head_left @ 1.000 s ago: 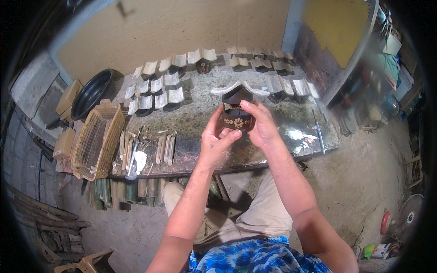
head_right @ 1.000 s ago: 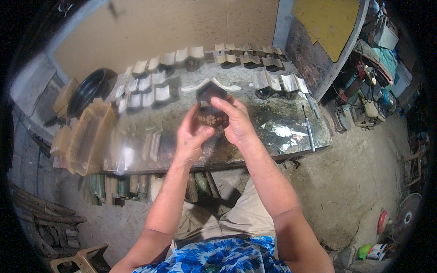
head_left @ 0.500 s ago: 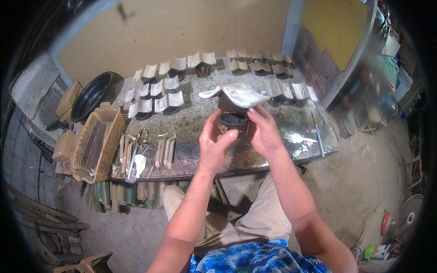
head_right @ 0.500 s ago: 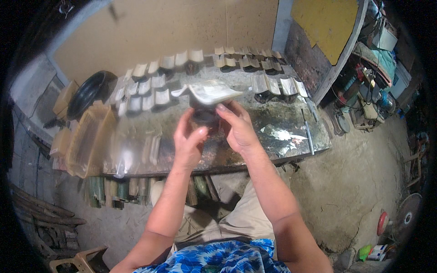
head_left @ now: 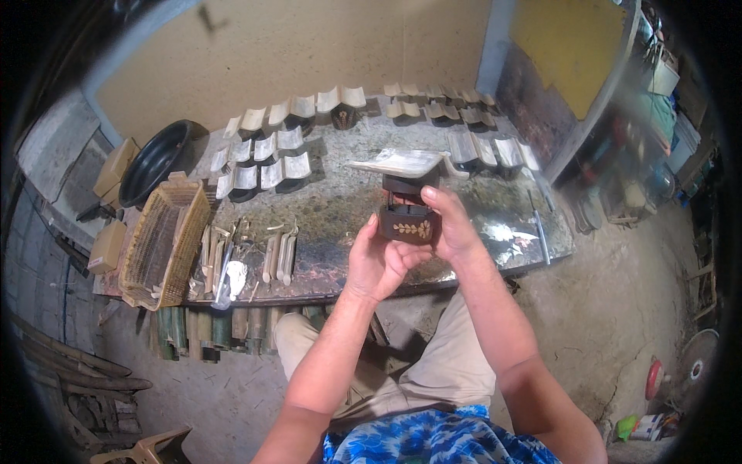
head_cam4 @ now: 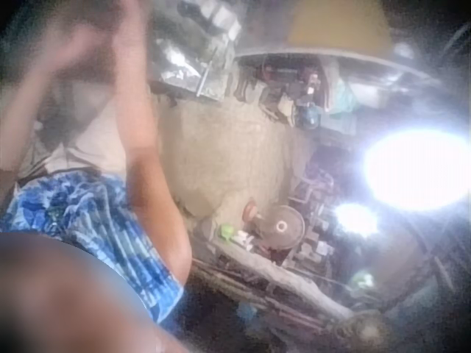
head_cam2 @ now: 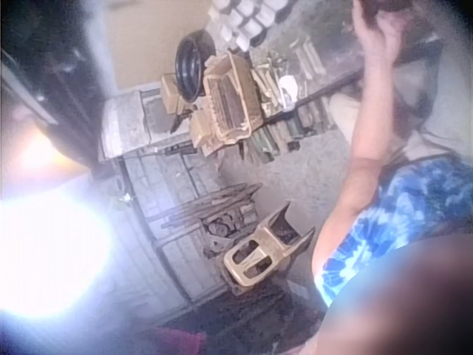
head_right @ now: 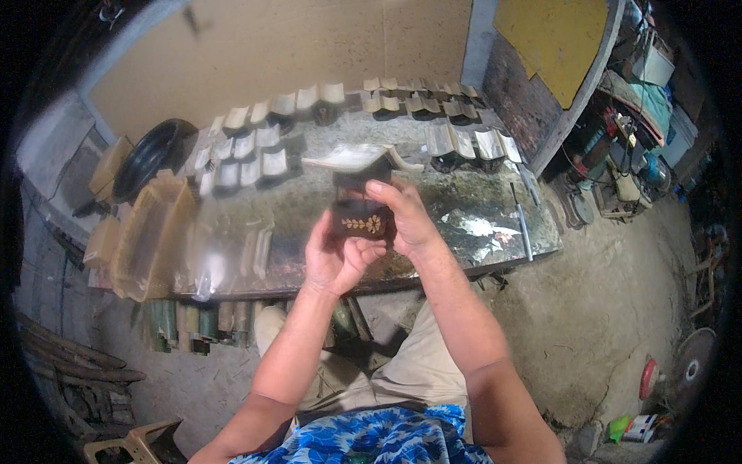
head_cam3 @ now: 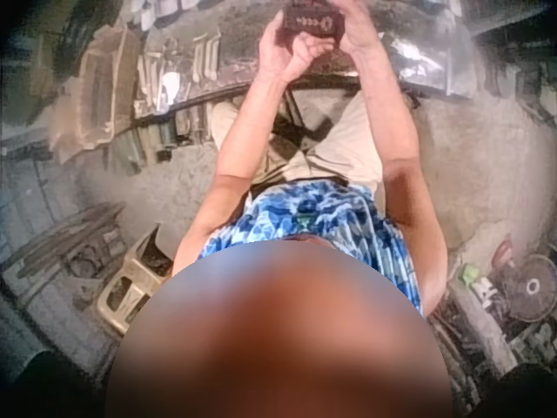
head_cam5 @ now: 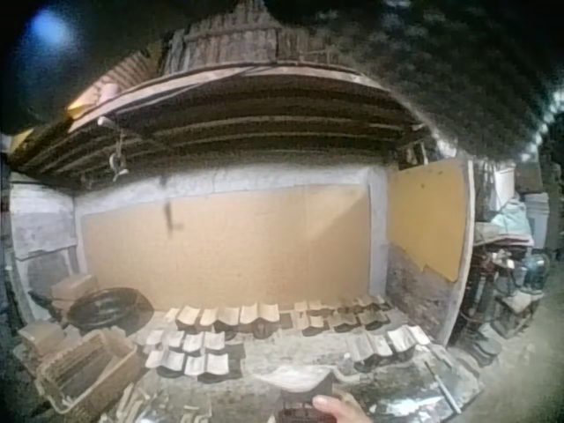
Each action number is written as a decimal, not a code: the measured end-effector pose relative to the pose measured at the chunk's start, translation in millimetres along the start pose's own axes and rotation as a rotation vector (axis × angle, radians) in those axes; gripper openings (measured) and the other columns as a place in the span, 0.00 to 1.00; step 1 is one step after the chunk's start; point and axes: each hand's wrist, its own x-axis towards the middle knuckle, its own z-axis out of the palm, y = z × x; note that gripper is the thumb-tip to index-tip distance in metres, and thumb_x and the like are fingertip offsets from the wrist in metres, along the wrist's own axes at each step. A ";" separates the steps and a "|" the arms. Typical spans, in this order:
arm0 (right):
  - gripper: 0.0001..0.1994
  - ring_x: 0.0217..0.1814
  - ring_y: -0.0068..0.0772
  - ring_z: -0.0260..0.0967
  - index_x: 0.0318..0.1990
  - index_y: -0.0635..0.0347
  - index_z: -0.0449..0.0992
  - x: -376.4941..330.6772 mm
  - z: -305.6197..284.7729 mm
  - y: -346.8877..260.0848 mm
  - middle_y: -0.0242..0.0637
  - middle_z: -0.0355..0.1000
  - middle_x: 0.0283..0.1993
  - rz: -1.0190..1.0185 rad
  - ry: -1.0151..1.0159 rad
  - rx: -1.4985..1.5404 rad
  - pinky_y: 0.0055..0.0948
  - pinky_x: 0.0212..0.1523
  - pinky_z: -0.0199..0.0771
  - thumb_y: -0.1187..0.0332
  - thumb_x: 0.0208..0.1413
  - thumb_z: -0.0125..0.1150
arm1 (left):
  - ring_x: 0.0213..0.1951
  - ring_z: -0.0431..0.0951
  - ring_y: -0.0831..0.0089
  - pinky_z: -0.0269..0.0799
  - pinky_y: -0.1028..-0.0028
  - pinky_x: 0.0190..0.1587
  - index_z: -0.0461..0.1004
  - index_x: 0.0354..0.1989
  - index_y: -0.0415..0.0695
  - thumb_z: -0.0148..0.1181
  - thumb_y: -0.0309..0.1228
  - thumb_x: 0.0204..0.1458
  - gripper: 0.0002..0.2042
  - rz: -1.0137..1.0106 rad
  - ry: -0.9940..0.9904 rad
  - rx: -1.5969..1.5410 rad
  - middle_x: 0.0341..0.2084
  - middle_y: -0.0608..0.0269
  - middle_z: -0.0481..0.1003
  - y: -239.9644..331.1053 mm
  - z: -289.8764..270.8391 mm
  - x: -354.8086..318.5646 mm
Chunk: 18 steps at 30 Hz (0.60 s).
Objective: The person assembles small decorative tiles by inserting flat pieces into curved molds, pressing them together, and arranging the finished units on the table. The person handles multiple tiles one at a time, turning them over and placing them in rows.
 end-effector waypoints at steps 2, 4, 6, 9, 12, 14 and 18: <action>0.19 0.42 0.26 0.76 0.51 0.66 0.73 0.4 5.0 -3.9 0.38 0.76 0.44 -0.011 0.051 -0.044 0.27 0.44 0.79 0.65 0.56 0.64 | 0.45 0.79 0.53 0.81 0.58 0.44 0.63 0.61 0.37 0.46 0.51 0.63 0.29 0.071 0.146 0.176 0.50 0.46 0.73 -0.9 -1.6 0.0; 0.19 0.43 0.26 0.75 0.52 0.66 0.72 2.2 7.7 -4.7 0.38 0.75 0.45 -0.035 0.071 -0.063 0.27 0.45 0.79 0.67 0.55 0.65 | 0.43 0.80 0.54 0.81 0.59 0.44 0.63 0.61 0.37 0.45 0.51 0.64 0.28 0.120 0.228 0.308 0.49 0.48 0.74 0.3 -3.8 0.6; 0.20 0.44 0.27 0.75 0.53 0.65 0.71 4.9 7.0 -3.0 0.37 0.75 0.45 -0.058 0.088 -0.072 0.28 0.46 0.79 0.68 0.55 0.66 | 0.43 0.80 0.56 0.80 0.60 0.44 0.64 0.61 0.37 0.45 0.49 0.65 0.27 0.138 0.275 0.402 0.49 0.49 0.75 5.4 -7.7 -0.3; 0.21 0.47 0.28 0.74 0.55 0.64 0.70 9.1 -1.6 -2.3 0.37 0.74 0.48 -0.052 0.085 -0.066 0.31 0.49 0.78 0.69 0.54 0.66 | 0.42 0.80 0.60 0.79 0.63 0.42 0.64 0.60 0.35 0.47 0.48 0.65 0.27 0.188 0.376 0.592 0.48 0.50 0.75 15.5 -17.6 -7.4; 0.23 0.51 0.31 0.74 0.56 0.64 0.69 15.2 -15.6 -5.2 0.39 0.73 0.51 -0.065 0.103 -0.003 0.34 0.54 0.76 0.70 0.53 0.66 | 0.42 0.79 0.66 0.78 0.68 0.44 0.67 0.58 0.33 0.57 0.42 0.62 0.25 0.228 0.479 0.704 0.48 0.52 0.75 26.6 -34.4 -18.4; 0.30 0.55 0.38 0.73 0.61 0.66 0.65 17.3 -26.8 -10.9 0.46 0.72 0.54 -0.104 0.043 0.010 0.37 0.58 0.74 0.67 0.51 0.66 | 0.42 0.79 0.67 0.77 0.68 0.45 0.69 0.56 0.33 0.60 0.39 0.60 0.23 0.282 0.548 0.929 0.47 0.52 0.76 34.3 -49.2 -25.0; 0.44 0.58 0.52 0.72 0.66 0.67 0.59 18.5 -48.3 -27.1 0.55 0.70 0.58 -0.117 -0.092 0.077 0.46 0.62 0.72 0.58 0.42 0.73 | 0.42 0.79 0.65 0.73 0.69 0.49 0.73 0.51 0.33 0.66 0.34 0.55 0.20 0.507 0.648 1.433 0.40 0.52 0.78 41.4 -80.7 -36.2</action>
